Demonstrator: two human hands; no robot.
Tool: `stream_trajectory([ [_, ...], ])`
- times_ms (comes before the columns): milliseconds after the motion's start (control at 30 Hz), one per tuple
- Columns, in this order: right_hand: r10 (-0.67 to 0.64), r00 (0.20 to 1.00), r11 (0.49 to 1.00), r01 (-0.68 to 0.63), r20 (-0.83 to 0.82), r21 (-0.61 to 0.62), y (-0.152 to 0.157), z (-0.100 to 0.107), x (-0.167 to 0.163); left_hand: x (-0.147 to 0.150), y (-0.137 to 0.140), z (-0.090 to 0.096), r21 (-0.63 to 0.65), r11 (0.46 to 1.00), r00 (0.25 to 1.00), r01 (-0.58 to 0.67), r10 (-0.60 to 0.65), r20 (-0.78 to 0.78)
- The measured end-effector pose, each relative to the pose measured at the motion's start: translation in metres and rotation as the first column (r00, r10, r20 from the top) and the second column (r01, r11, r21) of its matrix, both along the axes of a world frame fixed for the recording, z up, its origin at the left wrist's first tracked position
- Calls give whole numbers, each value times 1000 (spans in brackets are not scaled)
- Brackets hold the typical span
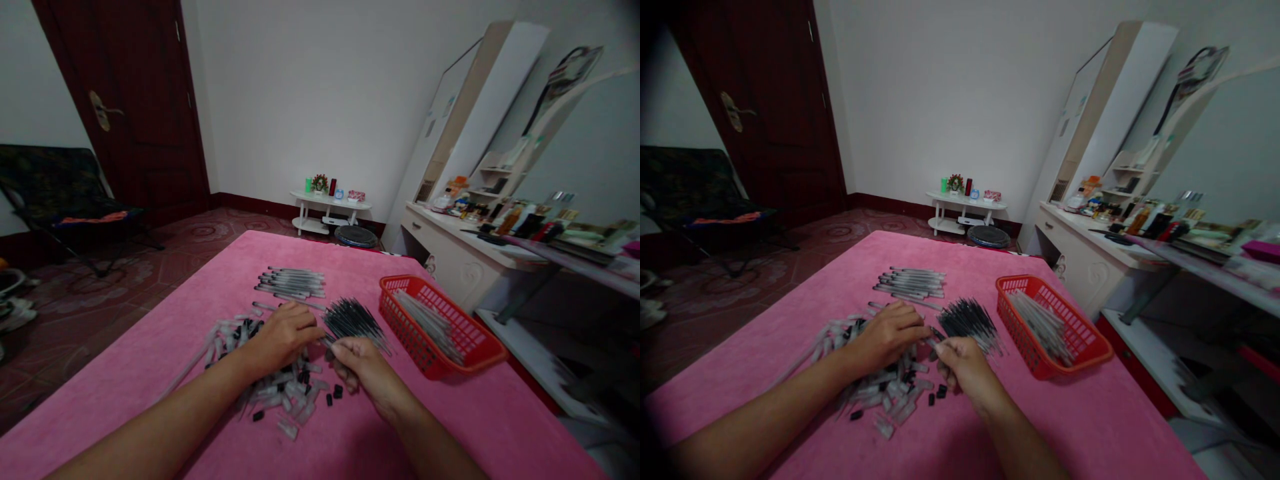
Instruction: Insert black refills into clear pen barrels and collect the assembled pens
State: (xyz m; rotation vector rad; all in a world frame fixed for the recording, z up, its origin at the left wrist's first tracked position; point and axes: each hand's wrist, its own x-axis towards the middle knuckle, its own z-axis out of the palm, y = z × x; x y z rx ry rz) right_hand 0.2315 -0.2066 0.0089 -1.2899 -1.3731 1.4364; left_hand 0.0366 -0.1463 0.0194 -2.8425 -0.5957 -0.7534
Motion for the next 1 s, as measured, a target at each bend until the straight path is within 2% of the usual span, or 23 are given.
stream_trajectory([
  [100, 12, 994, 997, -20, 106, 77, 0, -1, -2, -2, 0, 3, -5, 1000, 998, -13, 12, -61],
  [233, -79, 931, 951, -36, 357, 306, -2, -2, -4, -1, -2, 7, -77, 996, 994, -55, 48, -95],
  [367, -269, 716, 856, -129, 645, 500, -7, 2, -4, 1, -5, 7, -221, 966, 987, -133, 110, -116],
  [467, -399, 546, 766, -242, 736, 595, -9, 5, 3, -2, 1, 5, -385, 900, 978, -204, 207, -34],
  [533, -467, 507, 703, -284, 724, 652, -9, 8, 9, -7, 11, 4, -558, 809, 950, -183, 292, 112],
  [567, -493, 518, 678, -274, 699, 682, -8, 9, 12, -9, 16, 5, -663, 741, 916, -107, 332, 223],
  [600, -510, 543, 665, -242, 667, 706, -7, 9, 14, -12, 22, 7, -758, 651, 853, 31, 377, 359],
  [633, -515, 572, 669, -197, 639, 717, -6, 9, 14, -14, 27, 9, -814, 539, 759, 216, 432, 487],
  [667, -504, 595, 692, -155, 626, 705, -6, 8, 14, -15, 31, 12, -808, 419, 642, 414, 495, 585],
  [700, -473, 613, 733, -125, 633, 669, -5, 6, 11, -15, 33, 14, -749, 306, 518, 587, 569, 638],
  [733, -423, 626, 781, -113, 655, 614, -6, 4, 8, -15, 35, 16, -666, 214, 410, 715, 643, 647],
  [767, -362, 634, 826, -121, 683, 550, -6, 2, 5, -14, 35, 18, -584, 148, 328, 798, 705, 628],
  [800, -303, 638, 857, -142, 708, 495, -7, -1, 1, -13, 34, 19, -519, 104, 274, 848, 753, 598],
  [867, -233, 635, 878, -189, 737, 440, -9, -6, -5, -10, 32, 17, -436, 40, 228, 899, 807, 545],
  [1000, -216, 629, 876, -213, 747, 433, -10, -9, -7, -6, 31, 8, -317, -56, 225, 947, 819, 528],
])
